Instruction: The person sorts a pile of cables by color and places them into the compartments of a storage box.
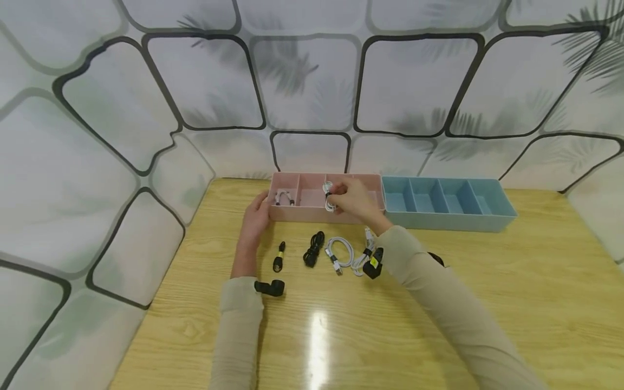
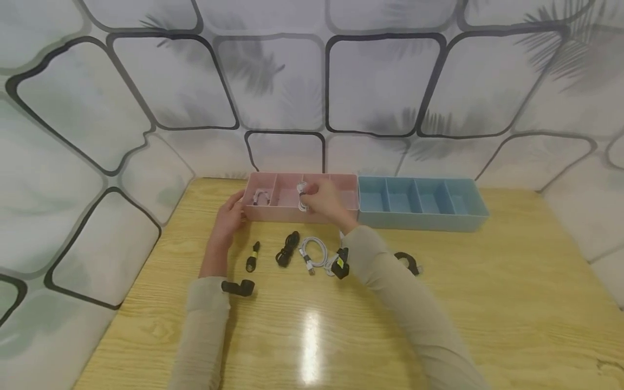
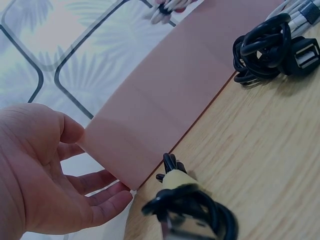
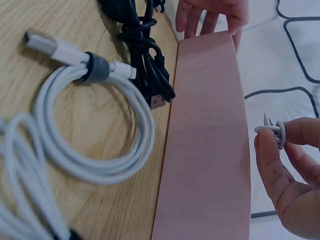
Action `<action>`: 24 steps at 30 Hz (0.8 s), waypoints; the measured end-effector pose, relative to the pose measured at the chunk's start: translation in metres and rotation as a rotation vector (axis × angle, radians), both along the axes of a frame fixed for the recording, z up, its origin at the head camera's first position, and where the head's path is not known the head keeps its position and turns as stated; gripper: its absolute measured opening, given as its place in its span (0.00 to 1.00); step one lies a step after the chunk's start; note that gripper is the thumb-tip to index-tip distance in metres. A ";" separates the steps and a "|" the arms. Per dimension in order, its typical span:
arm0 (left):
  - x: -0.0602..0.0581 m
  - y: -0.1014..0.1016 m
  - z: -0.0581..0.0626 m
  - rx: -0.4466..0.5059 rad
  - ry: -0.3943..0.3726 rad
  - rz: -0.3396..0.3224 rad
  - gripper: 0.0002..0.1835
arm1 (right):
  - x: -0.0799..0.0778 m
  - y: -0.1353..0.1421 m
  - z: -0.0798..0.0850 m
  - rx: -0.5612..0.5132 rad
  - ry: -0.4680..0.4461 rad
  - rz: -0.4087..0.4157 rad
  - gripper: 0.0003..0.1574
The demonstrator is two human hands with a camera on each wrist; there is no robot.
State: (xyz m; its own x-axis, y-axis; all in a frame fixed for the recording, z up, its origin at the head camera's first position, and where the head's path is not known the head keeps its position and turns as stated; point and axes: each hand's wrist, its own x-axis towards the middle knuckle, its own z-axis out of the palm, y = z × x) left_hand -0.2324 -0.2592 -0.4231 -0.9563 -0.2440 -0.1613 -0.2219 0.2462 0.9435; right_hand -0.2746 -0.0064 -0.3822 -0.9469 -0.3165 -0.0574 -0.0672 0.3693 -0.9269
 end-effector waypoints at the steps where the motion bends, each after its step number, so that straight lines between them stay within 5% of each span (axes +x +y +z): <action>1: -0.001 0.000 0.000 0.001 0.003 0.000 0.27 | -0.002 -0.004 0.000 -0.002 0.005 -0.002 0.13; 15: -0.003 0.001 -0.002 -0.002 0.011 0.001 0.28 | -0.014 -0.029 -0.002 0.058 0.001 -0.069 0.17; 24: -0.003 0.000 -0.003 -0.009 0.012 0.015 0.27 | -0.020 -0.033 -0.006 0.104 0.030 -0.042 0.18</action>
State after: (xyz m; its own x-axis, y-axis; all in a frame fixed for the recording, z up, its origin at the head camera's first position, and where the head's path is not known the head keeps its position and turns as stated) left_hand -0.2358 -0.2594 -0.4264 -0.9544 -0.2595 -0.1473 -0.2140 0.2511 0.9440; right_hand -0.2948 -0.0392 -0.3886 -0.9608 -0.2708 -0.0598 -0.0766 0.4665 -0.8812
